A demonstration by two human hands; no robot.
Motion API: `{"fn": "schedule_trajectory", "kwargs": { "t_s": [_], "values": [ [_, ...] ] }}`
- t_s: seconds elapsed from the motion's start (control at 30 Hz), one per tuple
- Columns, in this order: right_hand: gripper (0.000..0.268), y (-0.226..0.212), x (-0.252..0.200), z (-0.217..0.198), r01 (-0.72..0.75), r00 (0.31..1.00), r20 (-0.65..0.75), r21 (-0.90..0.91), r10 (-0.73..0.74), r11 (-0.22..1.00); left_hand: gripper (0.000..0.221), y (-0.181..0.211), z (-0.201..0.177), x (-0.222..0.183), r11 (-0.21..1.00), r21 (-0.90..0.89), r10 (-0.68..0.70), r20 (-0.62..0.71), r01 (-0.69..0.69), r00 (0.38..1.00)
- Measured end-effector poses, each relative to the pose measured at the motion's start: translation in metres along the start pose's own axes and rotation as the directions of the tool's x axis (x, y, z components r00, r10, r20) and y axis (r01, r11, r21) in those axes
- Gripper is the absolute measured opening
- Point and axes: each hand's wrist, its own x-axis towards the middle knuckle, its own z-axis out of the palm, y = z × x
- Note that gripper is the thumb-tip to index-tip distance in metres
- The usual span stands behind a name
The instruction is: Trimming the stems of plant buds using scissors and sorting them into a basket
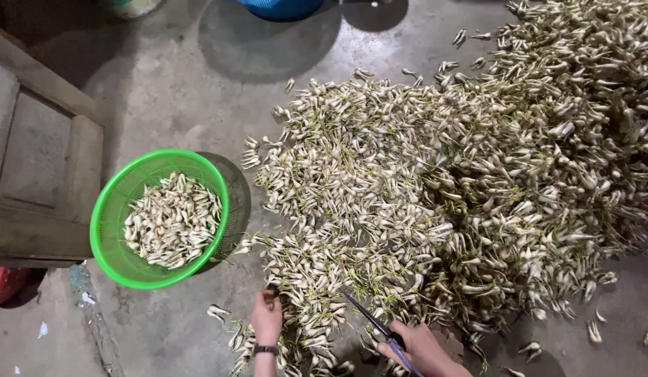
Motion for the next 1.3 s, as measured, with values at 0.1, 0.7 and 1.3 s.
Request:
{"fn": "schedule_trajectory", "kwargs": {
  "t_s": [0.1, 0.7, 1.3],
  "values": [
    [0.039, -0.002, -0.003, -0.003, -0.041, 0.999, 0.004, 0.014, 0.041, 0.999, 0.026, 0.007, 0.0, 0.005, 0.994, 0.055, 0.092, 0.036, -0.093, 0.995],
    [0.047, -0.011, 0.002, -0.004, -0.006, 0.979, 0.202, -0.053, 0.017, 0.999, 0.027, 0.082, -0.013, -0.081, 0.859, -0.494, 0.261, 0.65, 0.135, 0.714],
    [0.036, -0.026, -0.008, -0.014, 0.115, 0.993, -0.006, 0.098, -0.115, 0.988, 0.019, 0.057, 0.021, -0.065, 0.746, -0.564, 0.245, 0.727, 0.354, 0.641]
  ]
}}
